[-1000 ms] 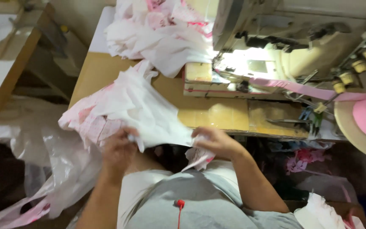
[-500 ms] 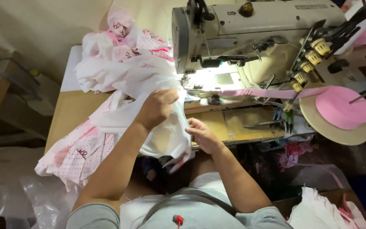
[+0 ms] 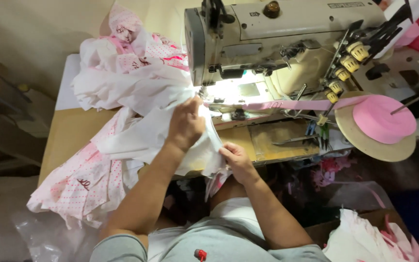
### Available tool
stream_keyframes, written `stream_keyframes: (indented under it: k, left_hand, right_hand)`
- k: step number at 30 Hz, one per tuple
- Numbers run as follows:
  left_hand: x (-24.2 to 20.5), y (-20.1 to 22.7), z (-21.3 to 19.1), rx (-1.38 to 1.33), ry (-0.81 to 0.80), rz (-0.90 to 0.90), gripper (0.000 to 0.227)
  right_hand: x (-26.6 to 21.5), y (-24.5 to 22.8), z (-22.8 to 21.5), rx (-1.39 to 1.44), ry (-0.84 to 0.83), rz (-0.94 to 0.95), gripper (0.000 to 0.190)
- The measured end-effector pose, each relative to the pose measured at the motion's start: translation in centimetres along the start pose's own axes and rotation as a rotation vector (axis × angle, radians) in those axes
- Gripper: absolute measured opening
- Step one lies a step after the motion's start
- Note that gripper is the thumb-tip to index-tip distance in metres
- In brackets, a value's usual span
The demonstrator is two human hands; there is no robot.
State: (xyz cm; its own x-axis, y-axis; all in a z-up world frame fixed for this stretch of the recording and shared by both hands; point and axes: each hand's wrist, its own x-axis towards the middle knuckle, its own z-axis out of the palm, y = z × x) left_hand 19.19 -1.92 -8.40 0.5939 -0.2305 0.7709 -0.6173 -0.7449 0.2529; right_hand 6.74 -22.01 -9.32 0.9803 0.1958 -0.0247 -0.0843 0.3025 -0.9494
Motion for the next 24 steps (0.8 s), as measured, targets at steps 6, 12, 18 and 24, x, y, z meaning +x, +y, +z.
stream_keyframes:
  k: [6,12,18,24]
  left_hand:
    - [-9.6,5.0,-5.8,0.265,-0.198,-0.507,0.042]
    - [-3.8,-1.6,-9.7,0.411,-0.076,-0.349,0.028]
    - [3.3,-2.9,-9.6,0.267,0.073,-0.166,0.076]
    - [-10.7,9.1,-6.2,0.034,-0.061,-0.226,0.023]
  right_hand:
    - [0.0,-0.7,2.6,0.109,0.022,0.076,0.014]
    - [5.6,3.7,0.5,0.002,0.131,-0.003,0.010]
    - [7.8,0.1,3.1,-0.017,0.219,0.005,0.009]
    - [4.6,0.7,0.4,-0.597,0.295,-0.383,0.023]
